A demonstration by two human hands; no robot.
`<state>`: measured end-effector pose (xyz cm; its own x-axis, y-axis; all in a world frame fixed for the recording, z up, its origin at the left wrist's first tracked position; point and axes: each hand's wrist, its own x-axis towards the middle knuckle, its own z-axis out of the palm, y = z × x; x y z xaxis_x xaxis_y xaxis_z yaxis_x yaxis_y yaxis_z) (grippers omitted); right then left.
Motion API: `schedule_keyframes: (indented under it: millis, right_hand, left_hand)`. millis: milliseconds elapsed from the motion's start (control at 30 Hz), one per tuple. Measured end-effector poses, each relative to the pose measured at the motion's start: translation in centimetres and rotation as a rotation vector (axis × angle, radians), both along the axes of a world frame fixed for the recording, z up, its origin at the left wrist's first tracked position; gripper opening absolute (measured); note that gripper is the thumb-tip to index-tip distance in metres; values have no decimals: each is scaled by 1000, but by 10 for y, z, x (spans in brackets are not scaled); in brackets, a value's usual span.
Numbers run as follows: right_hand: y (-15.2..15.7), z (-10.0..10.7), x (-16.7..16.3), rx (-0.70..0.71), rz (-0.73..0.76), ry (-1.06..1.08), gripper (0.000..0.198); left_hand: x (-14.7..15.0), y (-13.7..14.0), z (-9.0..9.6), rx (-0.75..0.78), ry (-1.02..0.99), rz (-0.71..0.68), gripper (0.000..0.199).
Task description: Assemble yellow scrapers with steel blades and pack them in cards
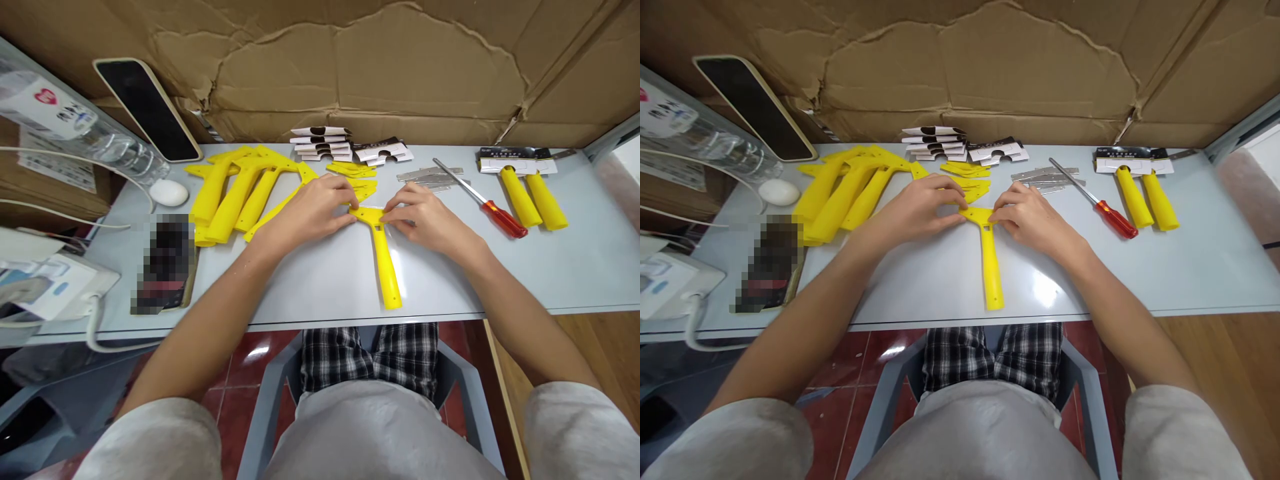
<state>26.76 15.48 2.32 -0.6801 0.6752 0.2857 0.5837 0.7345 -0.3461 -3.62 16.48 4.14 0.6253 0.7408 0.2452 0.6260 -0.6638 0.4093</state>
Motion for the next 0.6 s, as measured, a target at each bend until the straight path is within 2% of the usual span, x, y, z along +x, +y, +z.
schedule_keyframes:
  millis: [267, 433, 500, 600]
  right_hand:
    - [2, -3, 1, 11, -16, 14, 43]
    - [1, 11, 5, 44, -82, 34, 47]
    - [-7, 20, 8, 61, -155, 91, 48]
    - [-36, 27, 13, 67, -265, 188, 48]
  left_hand:
    - [-1, 0, 1, 38, 46, 22, 23]
    - [-4, 2, 12, 48, 25, 20, 24]
    - [-7, -7, 22, 58, -14, 59, 23]
    - [-9, -39, 32, 73, -82, 173, 25]
